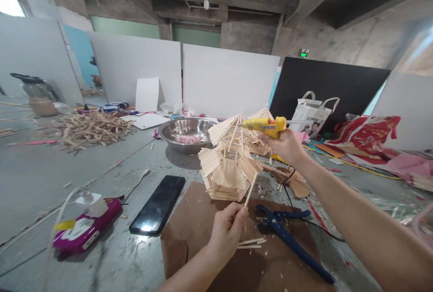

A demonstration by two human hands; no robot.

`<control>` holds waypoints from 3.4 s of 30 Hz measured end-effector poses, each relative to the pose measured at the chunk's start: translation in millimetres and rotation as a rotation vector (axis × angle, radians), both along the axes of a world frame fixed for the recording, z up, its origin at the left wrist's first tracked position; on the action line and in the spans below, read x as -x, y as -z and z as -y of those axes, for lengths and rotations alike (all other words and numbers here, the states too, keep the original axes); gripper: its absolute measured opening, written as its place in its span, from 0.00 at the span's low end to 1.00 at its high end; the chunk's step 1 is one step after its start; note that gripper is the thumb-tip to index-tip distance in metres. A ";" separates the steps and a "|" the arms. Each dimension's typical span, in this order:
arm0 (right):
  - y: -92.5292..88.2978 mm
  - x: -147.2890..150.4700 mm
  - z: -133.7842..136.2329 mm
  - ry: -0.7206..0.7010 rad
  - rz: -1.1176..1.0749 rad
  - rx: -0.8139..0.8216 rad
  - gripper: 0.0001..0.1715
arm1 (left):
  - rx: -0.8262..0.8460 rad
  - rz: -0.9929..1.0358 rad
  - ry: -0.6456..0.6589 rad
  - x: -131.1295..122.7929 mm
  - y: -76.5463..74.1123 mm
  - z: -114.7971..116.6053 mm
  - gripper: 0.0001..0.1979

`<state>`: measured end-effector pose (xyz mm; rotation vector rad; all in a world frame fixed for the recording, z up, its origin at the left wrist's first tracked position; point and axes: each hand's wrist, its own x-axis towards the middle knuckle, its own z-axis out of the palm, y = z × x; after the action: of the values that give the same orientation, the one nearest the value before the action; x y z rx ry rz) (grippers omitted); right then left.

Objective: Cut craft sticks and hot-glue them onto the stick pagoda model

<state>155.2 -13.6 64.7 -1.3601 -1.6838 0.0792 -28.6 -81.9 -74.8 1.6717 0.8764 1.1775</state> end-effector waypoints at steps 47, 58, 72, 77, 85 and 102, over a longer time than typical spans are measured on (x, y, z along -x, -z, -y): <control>8.0 -3.4 30.1 0.037 -0.254 0.070 0.19 | 0.372 0.470 -0.036 -10.4 -87.7 -74.4 0.13; 15.0 0.3 10.8 -0.010 -0.207 0.035 0.18 | 0.356 0.470 -0.014 -9.9 -90.3 -76.8 0.12; 12.8 5.3 8.1 0.015 -0.147 0.018 0.20 | 0.351 0.473 -0.016 -11.9 -90.5 -80.1 0.12; 13.3 5.7 6.5 0.006 -0.164 0.025 0.20 | 0.351 0.464 -0.025 -12.6 -92.9 -78.8 0.12; 15.4 4.3 3.2 0.001 -0.176 0.022 0.21 | 0.318 0.466 0.000 -9.4 -91.8 -77.3 0.13; 21.0 1.9 -1.6 -0.024 -0.193 0.002 0.19 | 0.149 0.321 -0.083 -5.6 -84.1 -82.9 0.13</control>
<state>153.3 -12.0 43.7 -1.2915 -1.5382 0.2193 -23.0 1.0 9.2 1.2927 0.8142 1.3562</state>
